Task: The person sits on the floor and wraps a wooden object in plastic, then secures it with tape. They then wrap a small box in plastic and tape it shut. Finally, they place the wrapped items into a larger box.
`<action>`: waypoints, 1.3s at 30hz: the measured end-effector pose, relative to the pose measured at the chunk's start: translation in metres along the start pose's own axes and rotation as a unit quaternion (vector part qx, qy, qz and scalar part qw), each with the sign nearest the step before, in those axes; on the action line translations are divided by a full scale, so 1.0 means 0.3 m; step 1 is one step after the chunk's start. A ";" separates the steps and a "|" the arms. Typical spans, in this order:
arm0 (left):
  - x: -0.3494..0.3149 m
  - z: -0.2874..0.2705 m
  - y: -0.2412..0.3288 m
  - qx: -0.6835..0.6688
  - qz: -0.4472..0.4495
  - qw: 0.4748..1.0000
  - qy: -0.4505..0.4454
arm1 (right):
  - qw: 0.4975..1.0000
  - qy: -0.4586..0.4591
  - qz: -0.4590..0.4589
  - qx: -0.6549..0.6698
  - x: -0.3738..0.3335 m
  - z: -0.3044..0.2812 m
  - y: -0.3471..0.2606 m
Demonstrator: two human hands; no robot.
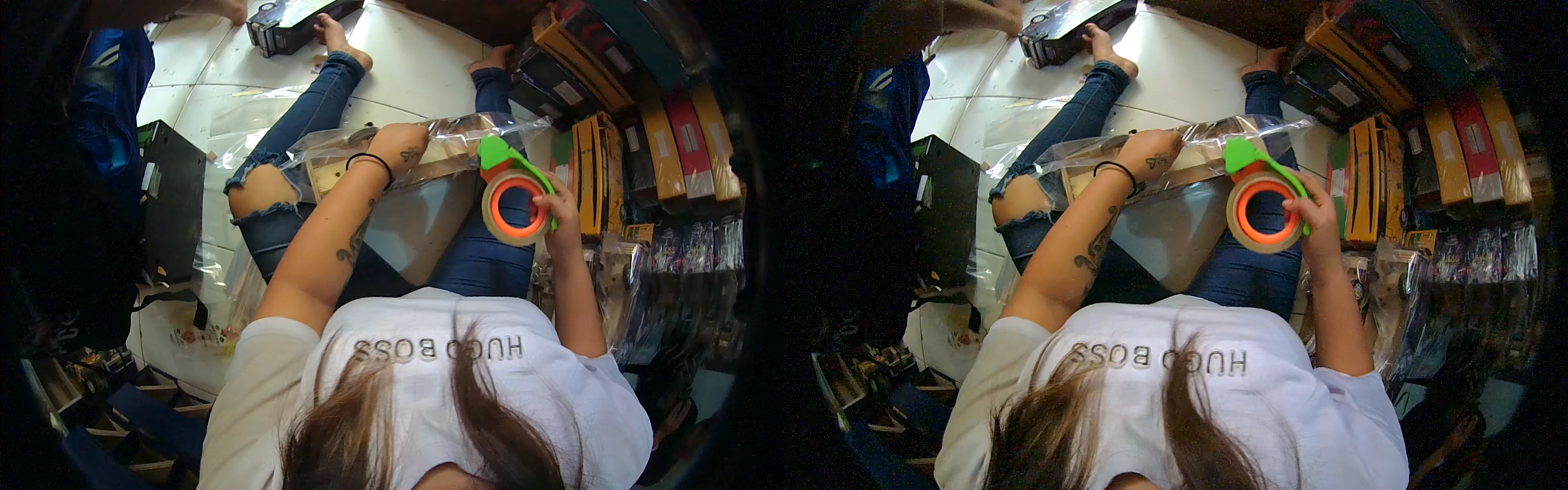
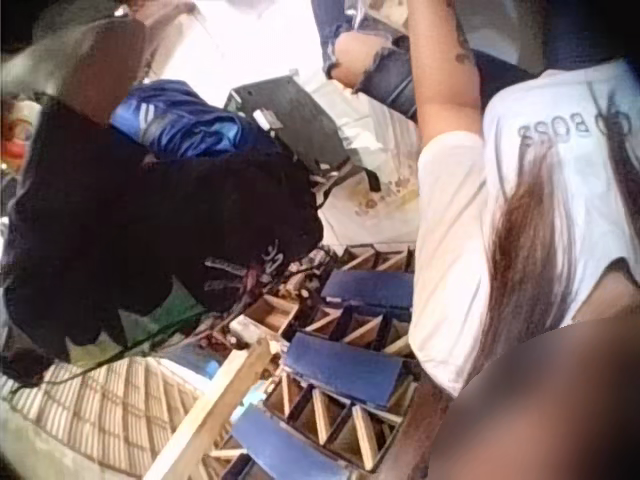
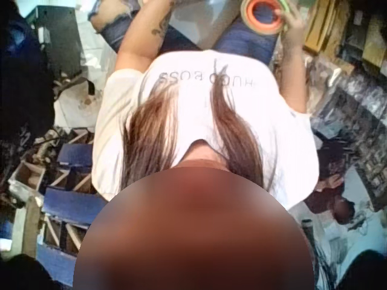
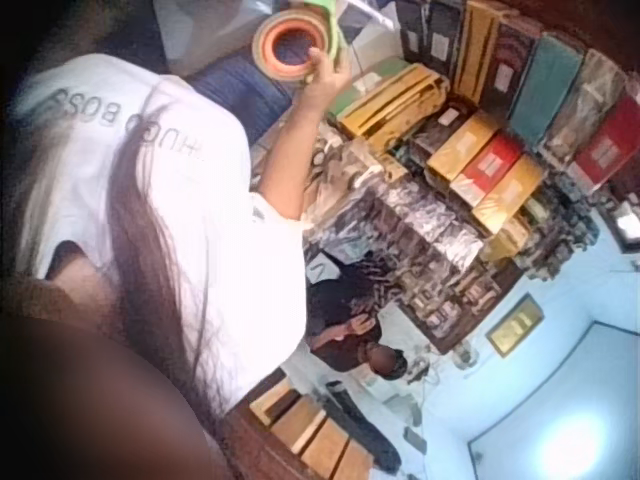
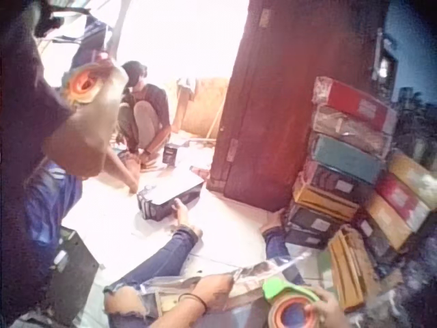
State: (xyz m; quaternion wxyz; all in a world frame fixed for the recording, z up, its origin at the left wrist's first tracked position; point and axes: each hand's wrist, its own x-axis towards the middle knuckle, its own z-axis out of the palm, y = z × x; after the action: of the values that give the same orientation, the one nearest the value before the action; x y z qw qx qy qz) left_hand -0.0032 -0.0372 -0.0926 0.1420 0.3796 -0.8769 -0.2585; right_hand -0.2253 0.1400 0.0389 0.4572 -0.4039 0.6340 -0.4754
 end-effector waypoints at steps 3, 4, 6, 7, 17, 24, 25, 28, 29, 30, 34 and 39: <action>-0.006 -0.029 0.023 0.009 -0.010 1.000 -0.013 | 0.973 -0.012 0.095 0.208 0.062 -0.061 0.048; -0.008 -0.043 0.036 0.016 -0.006 1.000 -0.016 | 0.964 -0.030 0.080 0.253 0.077 -0.067 0.059; -0.024 -0.071 0.073 0.028 -0.009 0.999 -0.026 | 0.951 -0.024 0.080 0.298 0.099 -0.060 0.078; -0.032 -0.087 0.095 0.006 -0.050 0.998 -0.023 | 0.943 -0.055 0.063 0.321 0.108 -0.054 0.083; 0.048 -0.305 0.235 -0.360 0.119 0.922 0.076 | 0.950 -0.019 0.046 0.309 0.158 -0.042 0.008; 0.139 -0.357 0.201 -0.309 0.139 0.941 -0.006 | 0.936 0.003 0.060 0.347 0.164 -0.035 0.000; 0.149 -0.360 0.189 -0.304 0.148 0.941 -0.011 | 0.935 0.005 0.063 0.350 0.170 -0.038 0.003; 0.191 -0.367 0.144 -0.284 0.209 0.936 -0.016 | 0.937 -0.045 0.051 0.342 0.194 -0.049 0.002; 0.204 -0.370 0.124 -0.255 0.207 0.945 -0.018 | 0.942 -0.047 0.047 0.330 0.203 -0.054 -0.002; 0.217 -0.366 0.106 -0.271 0.221 0.937 -0.018 | 0.943 -0.067 0.038 0.323 0.213 -0.057 -0.009; 0.250 -0.345 0.033 -0.317 0.242 0.917 -0.014 | 0.971 -0.050 0.016 0.234 0.243 -0.066 -0.061; 0.258 -0.345 -0.027 -0.335 0.221 0.916 -0.017 | 0.989 -0.037 -0.010 0.142 0.263 -0.049 -0.123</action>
State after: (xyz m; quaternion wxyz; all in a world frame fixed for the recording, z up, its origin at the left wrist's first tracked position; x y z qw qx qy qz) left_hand -0.0043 -0.1349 -0.0077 0.2989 0.1022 -0.8030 -0.5054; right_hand -0.2568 0.0606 0.0613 0.5283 -0.3584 0.5385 -0.5500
